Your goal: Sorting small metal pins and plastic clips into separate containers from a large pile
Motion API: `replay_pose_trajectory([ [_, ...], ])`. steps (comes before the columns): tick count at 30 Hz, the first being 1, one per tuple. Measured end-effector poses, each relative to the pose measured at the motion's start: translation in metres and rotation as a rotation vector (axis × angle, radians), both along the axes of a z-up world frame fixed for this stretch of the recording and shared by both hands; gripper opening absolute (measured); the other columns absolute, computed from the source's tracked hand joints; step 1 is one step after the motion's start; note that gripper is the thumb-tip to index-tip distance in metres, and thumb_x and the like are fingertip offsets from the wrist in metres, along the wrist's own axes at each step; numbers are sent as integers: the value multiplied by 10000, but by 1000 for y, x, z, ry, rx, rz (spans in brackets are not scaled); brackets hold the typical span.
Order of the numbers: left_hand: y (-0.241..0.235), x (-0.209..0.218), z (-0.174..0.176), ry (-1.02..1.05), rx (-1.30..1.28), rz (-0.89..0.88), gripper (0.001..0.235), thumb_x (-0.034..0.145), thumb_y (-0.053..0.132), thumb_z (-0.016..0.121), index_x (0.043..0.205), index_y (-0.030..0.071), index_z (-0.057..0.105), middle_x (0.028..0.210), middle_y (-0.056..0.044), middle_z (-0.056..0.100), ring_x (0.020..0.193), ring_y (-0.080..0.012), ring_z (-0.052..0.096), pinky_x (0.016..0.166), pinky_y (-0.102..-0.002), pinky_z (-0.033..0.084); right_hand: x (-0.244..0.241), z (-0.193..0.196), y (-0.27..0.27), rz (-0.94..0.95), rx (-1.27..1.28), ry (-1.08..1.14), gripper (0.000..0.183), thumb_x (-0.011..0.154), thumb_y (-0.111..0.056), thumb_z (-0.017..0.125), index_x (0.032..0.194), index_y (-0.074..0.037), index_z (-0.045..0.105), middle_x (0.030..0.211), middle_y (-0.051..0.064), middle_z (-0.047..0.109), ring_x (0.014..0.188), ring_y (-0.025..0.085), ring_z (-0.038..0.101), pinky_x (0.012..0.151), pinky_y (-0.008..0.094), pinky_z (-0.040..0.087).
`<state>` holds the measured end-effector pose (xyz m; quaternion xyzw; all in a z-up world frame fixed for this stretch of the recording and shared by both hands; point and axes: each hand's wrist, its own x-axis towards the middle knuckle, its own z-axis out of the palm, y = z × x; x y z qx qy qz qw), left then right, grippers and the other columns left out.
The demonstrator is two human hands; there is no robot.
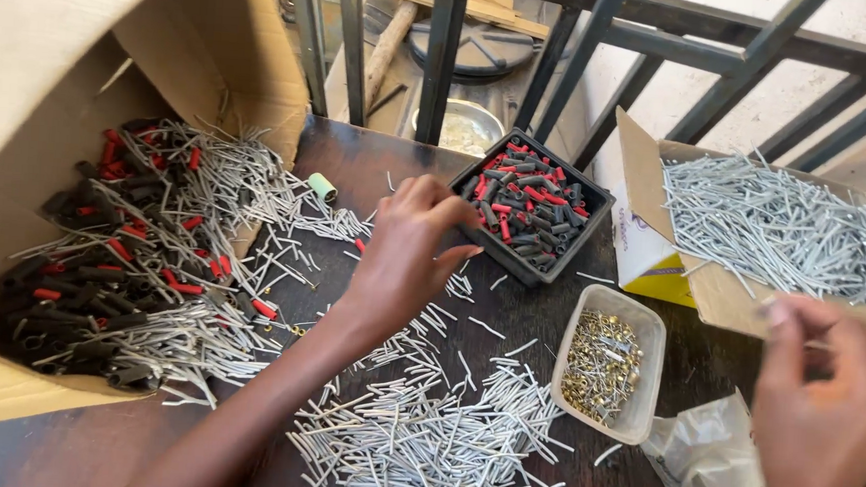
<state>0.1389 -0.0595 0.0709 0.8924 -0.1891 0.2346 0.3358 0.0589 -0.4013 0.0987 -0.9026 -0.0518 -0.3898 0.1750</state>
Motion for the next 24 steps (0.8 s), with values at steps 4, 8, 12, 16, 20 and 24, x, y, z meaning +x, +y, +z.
replay_pose_trajectory([
  [4,49,-37,-4,7,-109,39,282,841,255,846,1052,114,722,1035,-113,659,960,-277,619,821,-388,472,76,-12,-74,20,-146,-18,143,1204,106,639,1304,77,736,1254,232,673,1172,397,610,1028,483,464],
  [8,95,-83,-10,108,-90,218,271,881,278,785,1102,130,735,1063,-96,664,1032,-266,596,866,-391,453,93,-23,-63,56,-212,-71,258,1108,176,616,1322,144,757,1324,289,673,1243,447,629,1076,490,474],
  [12,123,-122,-52,111,-52,384,187,878,258,780,1025,154,728,966,-39,686,881,-216,623,793,-368,463,58,-22,39,146,-218,-185,211,1088,196,669,1250,89,752,1260,238,705,1173,403,638,1080,487,492],
  [16,119,-148,-88,175,79,551,181,887,335,746,1051,258,751,995,-23,658,1020,-259,574,833,-464,410,28,-18,157,526,-49,-3,116,1002,30,632,1006,9,746,968,126,738,907,283,642,866,439,471],
  [20,106,-156,-84,70,105,574,232,840,254,780,1066,233,734,1037,15,636,1027,-264,553,873,-457,388,12,-84,208,632,-160,277,120,982,-230,629,1011,-135,696,1018,18,708,940,252,597,783,437,397],
  [24,102,-153,-76,67,199,537,211,875,221,754,1058,120,722,1074,-66,650,1039,-299,569,958,-461,413,-3,-109,233,506,-356,371,275,893,-341,747,1098,-162,704,1143,55,630,1064,265,553,846,459,468],
])
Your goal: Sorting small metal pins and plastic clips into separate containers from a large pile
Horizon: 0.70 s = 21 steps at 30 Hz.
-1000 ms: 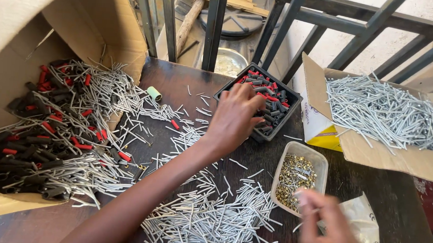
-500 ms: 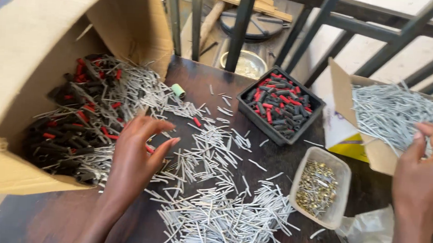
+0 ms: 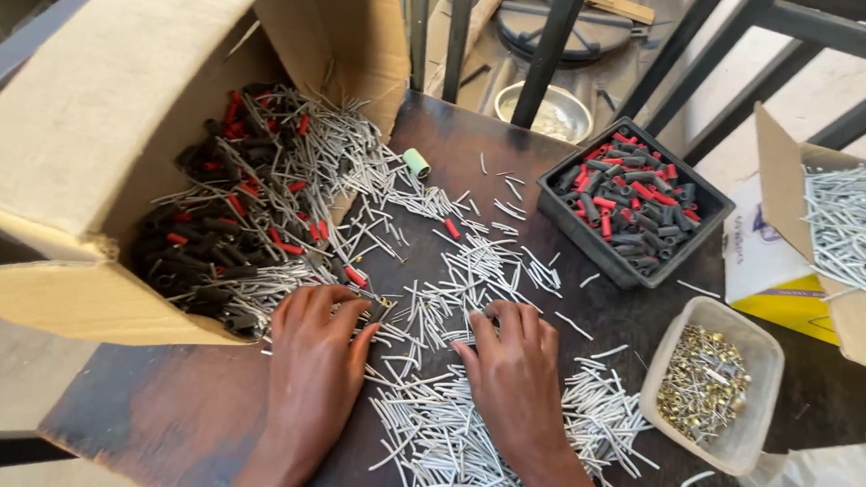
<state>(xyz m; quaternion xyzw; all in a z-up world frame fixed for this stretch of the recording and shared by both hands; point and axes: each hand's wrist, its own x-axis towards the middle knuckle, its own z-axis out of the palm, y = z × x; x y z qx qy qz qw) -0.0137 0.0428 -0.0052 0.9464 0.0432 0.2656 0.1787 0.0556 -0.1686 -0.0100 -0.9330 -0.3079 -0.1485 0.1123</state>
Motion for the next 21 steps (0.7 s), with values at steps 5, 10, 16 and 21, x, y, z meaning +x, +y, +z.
replay_pose_trajectory([
  [5,-2,12,-3,38,60,21,202,883,269,752,966,86,726,994,-76,633,985,-299,545,1009,-446,415,-4,3,-1,2,30,-6,118,922,-269,710,975,-166,687,1049,32,622,1003,251,549,837,433,449],
  [10,-10,12,2,12,-43,-40,128,872,188,759,962,107,716,1003,-53,629,1010,-289,558,938,-446,430,-4,9,-18,102,118,108,51,907,-215,711,946,-187,696,944,-25,653,925,216,576,820,415,420],
  [16,-36,3,33,-122,-241,-160,119,894,218,747,987,171,689,1023,-7,658,1011,-246,593,1052,-452,389,-4,53,-41,68,320,308,141,937,-257,647,911,-172,757,1225,-3,717,1122,196,635,856,417,419],
  [21,-69,19,54,-154,-317,-355,111,924,232,723,987,152,679,1019,-5,674,987,-221,613,1072,-487,392,-4,88,-93,-42,484,232,169,937,-169,639,989,-126,794,1159,41,770,1102,179,685,978,358,473],
])
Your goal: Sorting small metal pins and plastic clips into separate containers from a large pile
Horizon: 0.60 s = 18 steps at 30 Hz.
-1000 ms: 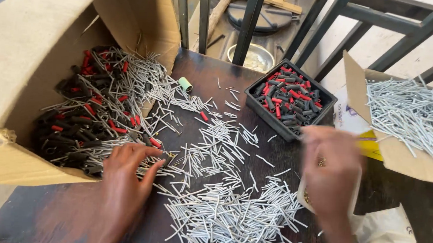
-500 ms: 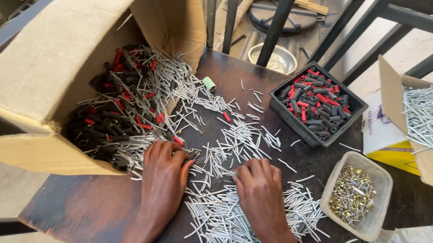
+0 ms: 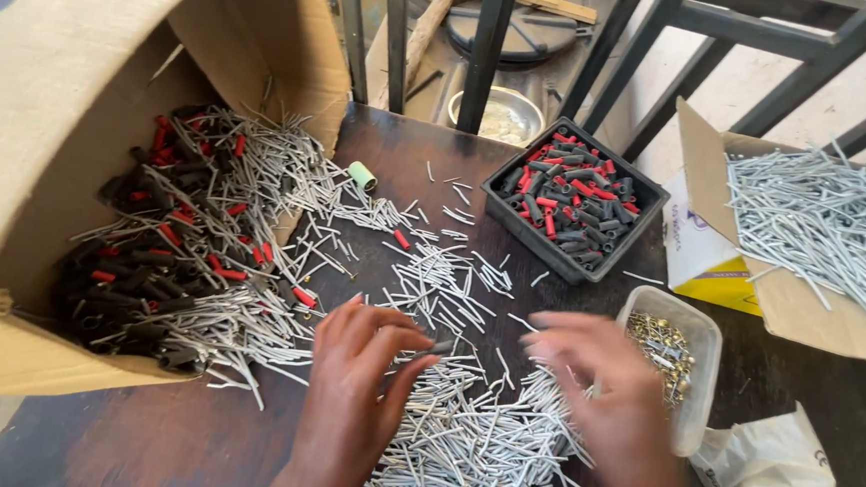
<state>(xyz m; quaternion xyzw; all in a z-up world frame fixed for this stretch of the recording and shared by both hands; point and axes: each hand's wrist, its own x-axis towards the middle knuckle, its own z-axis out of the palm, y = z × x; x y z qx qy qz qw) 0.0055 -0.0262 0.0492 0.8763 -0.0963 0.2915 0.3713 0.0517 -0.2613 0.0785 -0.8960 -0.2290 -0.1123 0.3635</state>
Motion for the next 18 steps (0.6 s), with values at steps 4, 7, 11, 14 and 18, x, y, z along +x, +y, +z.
replay_pose_trajectory([
  [4,-25,45,25,-77,47,-126,142,949,233,720,977,120,638,997,-49,638,967,-269,540,948,-456,389,17,21,-101,-393,-200,-407,78,1140,23,759,1066,3,776,1178,111,759,1108,279,673,1060,406,489],
  [7,-54,109,35,-131,154,-130,185,854,210,812,942,124,672,1008,-47,639,993,-268,545,953,-429,375,55,1,-193,-531,-177,-334,67,1247,11,688,1247,59,734,1281,218,647,1233,347,585,1097,439,420],
  [11,-100,185,32,-148,141,-188,135,812,139,830,861,81,718,948,-78,683,980,-299,593,910,-460,427,90,-12,-250,-555,-244,-368,98,1250,-29,695,1220,51,741,1232,195,636,1182,342,589,1044,440,430],
  [14,-123,212,29,-90,103,-211,172,787,234,866,855,139,741,933,-40,702,964,-266,611,893,-439,417,99,-7,-247,-593,-319,-383,59,1202,-37,752,1216,11,785,1234,197,630,1072,327,579,851,434,449],
  [18,-117,195,28,264,-670,-541,289,756,319,840,923,99,756,908,-45,749,843,-153,653,759,-284,484,100,-5,-233,-581,-448,-506,60,1189,-92,829,1232,-51,825,1148,125,738,932,307,560,949,443,420],
])
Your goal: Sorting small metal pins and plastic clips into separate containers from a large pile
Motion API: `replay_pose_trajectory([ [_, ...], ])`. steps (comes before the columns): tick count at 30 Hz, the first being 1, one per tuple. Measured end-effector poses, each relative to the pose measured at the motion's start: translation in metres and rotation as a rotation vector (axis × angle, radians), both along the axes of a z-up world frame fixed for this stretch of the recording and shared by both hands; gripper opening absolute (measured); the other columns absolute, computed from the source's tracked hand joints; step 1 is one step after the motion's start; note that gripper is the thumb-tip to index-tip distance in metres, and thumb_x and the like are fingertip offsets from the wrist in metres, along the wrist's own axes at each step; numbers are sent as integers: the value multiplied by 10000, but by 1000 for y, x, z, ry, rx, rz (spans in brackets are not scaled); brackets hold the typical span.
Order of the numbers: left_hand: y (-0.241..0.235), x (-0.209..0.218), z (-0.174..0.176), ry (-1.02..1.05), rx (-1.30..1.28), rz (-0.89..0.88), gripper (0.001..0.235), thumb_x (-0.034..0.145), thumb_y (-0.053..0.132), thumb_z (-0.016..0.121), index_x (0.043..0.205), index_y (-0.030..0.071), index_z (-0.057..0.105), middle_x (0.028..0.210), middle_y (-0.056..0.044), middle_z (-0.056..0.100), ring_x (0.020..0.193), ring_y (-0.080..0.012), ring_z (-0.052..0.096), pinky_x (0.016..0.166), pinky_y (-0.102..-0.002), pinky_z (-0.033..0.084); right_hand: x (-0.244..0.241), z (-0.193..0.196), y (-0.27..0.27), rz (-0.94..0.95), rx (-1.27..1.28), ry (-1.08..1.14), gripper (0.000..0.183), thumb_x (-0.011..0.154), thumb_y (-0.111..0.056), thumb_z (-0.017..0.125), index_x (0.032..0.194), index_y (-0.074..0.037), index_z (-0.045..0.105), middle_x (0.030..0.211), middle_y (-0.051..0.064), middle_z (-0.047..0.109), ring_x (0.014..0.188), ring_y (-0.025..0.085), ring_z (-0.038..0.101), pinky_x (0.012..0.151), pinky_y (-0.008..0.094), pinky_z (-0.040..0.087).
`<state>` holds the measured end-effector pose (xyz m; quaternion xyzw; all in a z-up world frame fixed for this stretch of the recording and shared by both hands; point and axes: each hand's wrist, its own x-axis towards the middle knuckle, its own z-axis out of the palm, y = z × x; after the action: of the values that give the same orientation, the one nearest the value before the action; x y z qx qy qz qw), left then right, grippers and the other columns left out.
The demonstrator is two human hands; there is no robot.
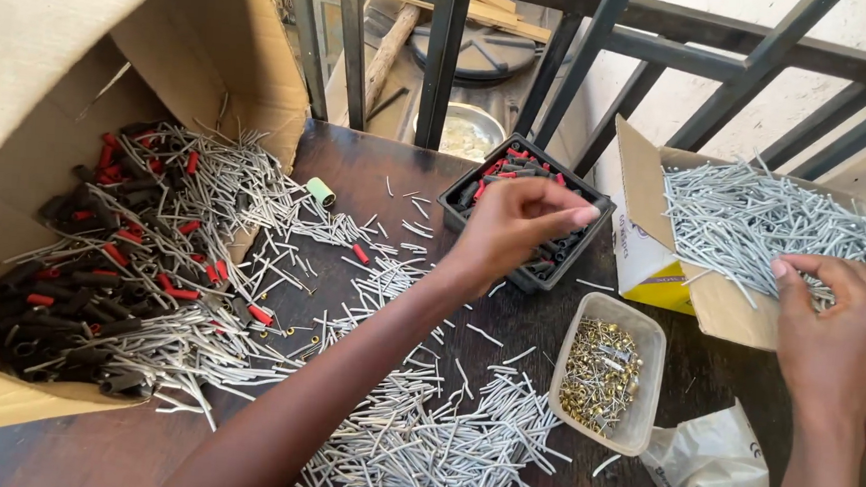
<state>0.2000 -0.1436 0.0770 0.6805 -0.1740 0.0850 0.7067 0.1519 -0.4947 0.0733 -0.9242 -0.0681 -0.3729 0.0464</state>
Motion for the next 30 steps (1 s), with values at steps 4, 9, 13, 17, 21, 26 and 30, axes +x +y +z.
replay_pose_trajectory([
  [4,15,-9,-22,243,-440,-72,255,807,252,832,968,62,774,953,-65,786,844,-100,691,805,-213,518,7,-12,2,31,-72,-30,28,1150,-35,836,1138,-56,824,1174,88,787,1054,282,666,1001,427,457],
  [9,15,28,-33,-292,333,410,121,757,261,861,832,206,784,909,-14,733,921,-224,624,790,-354,460,16,-14,-9,-36,-96,-42,68,1144,-36,819,1200,-69,838,1194,116,753,1097,304,645,975,423,468],
  [13,1,40,-36,-368,686,406,348,781,173,870,1116,149,777,1099,-90,676,1112,-310,571,904,-460,472,1,8,18,-36,30,22,248,1147,86,664,1375,119,759,1367,301,654,1234,467,588,917,578,485],
  [17,21,3,-21,-385,555,428,321,795,41,816,1087,162,760,1072,-87,670,1089,-305,579,877,-460,475,-40,19,90,32,85,21,195,1199,122,594,1356,136,710,1394,304,631,1234,402,598,838,449,523],
  [21,60,-28,-36,-357,540,483,251,768,95,823,980,155,701,1036,-94,669,1014,-322,588,845,-444,443,-58,-1,196,447,9,-70,162,914,87,612,962,0,740,1102,158,767,1041,315,701,1002,466,484],
  [26,109,-59,-58,-90,852,506,260,817,271,841,1022,180,711,1044,-76,670,1060,-308,567,929,-456,404,-56,-60,268,504,-215,216,205,951,-224,664,1131,-159,737,1169,-32,725,1054,185,609,850,365,454],
  [30,140,-73,-61,160,1022,520,231,850,306,821,1013,169,731,1094,-101,668,1113,-300,569,977,-475,404,-43,-82,289,406,-180,405,185,948,-269,687,1068,-129,691,1103,43,643,1029,258,577,810,413,501],
])
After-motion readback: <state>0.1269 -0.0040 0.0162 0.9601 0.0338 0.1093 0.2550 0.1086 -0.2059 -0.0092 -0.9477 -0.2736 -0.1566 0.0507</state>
